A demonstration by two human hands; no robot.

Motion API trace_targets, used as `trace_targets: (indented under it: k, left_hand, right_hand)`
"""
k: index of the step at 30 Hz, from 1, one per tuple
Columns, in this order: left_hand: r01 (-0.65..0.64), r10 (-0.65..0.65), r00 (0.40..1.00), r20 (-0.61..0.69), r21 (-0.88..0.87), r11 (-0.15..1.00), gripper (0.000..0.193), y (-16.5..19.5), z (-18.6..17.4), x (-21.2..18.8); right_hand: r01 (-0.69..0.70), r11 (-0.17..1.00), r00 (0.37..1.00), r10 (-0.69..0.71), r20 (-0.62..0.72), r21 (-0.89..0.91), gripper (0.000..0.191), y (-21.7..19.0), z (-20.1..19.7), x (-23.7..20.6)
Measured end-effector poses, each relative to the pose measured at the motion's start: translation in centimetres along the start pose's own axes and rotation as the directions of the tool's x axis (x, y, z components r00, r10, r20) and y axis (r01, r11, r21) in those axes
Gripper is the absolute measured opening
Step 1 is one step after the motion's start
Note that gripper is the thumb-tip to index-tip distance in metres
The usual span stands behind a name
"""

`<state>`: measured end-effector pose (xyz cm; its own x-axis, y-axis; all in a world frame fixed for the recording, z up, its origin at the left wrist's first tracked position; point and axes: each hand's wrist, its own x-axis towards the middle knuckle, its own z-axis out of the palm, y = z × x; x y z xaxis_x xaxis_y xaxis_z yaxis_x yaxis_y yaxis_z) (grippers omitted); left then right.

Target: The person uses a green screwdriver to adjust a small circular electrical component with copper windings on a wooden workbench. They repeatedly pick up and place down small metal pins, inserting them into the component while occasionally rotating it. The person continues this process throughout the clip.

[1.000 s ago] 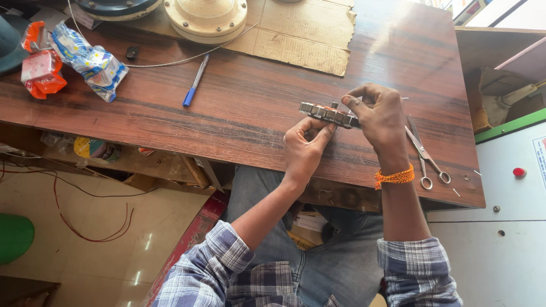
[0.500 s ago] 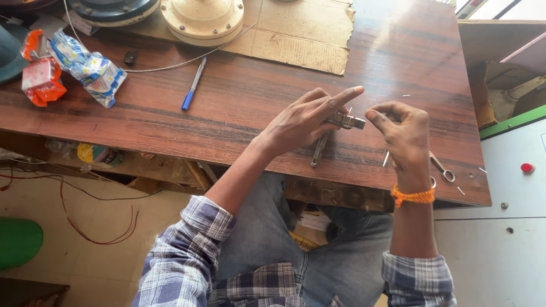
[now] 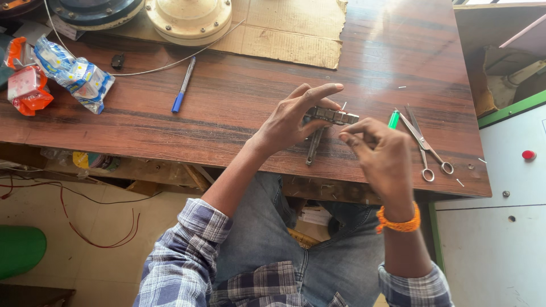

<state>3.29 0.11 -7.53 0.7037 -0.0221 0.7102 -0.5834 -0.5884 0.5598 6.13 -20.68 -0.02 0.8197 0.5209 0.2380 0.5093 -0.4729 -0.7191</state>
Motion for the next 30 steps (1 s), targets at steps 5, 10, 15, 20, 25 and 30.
trace_targets:
  k: [5,10,15,20,25,30]
  left_hand:
    - [0.021,-0.021,1.0,0.0,-0.009,1.0,0.081,0.0,-0.1,-0.2]
    - [-0.047,0.043,0.998,0.056,0.066,0.997,0.065,0.5,-0.4,-0.3]
    - [-0.285,0.311,0.95,-0.008,0.38,0.88,0.033,1.7,-0.3,-1.9]
    - [-0.001,0.064,0.968,-0.243,0.251,0.968,0.016,2.6,1.7,-3.7]
    - [0.299,-0.382,0.811,-0.444,-0.246,0.922,0.009,3.6,5.4,-4.1]
    - [0.284,-0.738,0.611,-0.286,-0.791,0.541,0.011,3.7,7.0,-3.6]
  right_hand:
    - [0.072,0.996,0.997,-0.071,-0.012,0.061,0.008,1.5,2.2,-0.7]
    - [0.126,0.987,0.991,-0.122,-0.049,0.098,0.006,2.6,4.1,-1.8]
    - [0.257,0.964,0.966,-0.255,-0.034,0.072,0.009,2.6,2.9,-2.8]
    - [0.224,0.974,0.974,-0.224,0.001,-0.007,0.01,0.8,0.0,-2.0]
    - [0.133,0.965,0.99,-0.142,-0.021,-0.225,0.01,-1.1,0.0,2.0]
    - [0.215,0.977,0.977,-0.214,0.021,-0.009,0.009,-1.1,1.8,5.8]
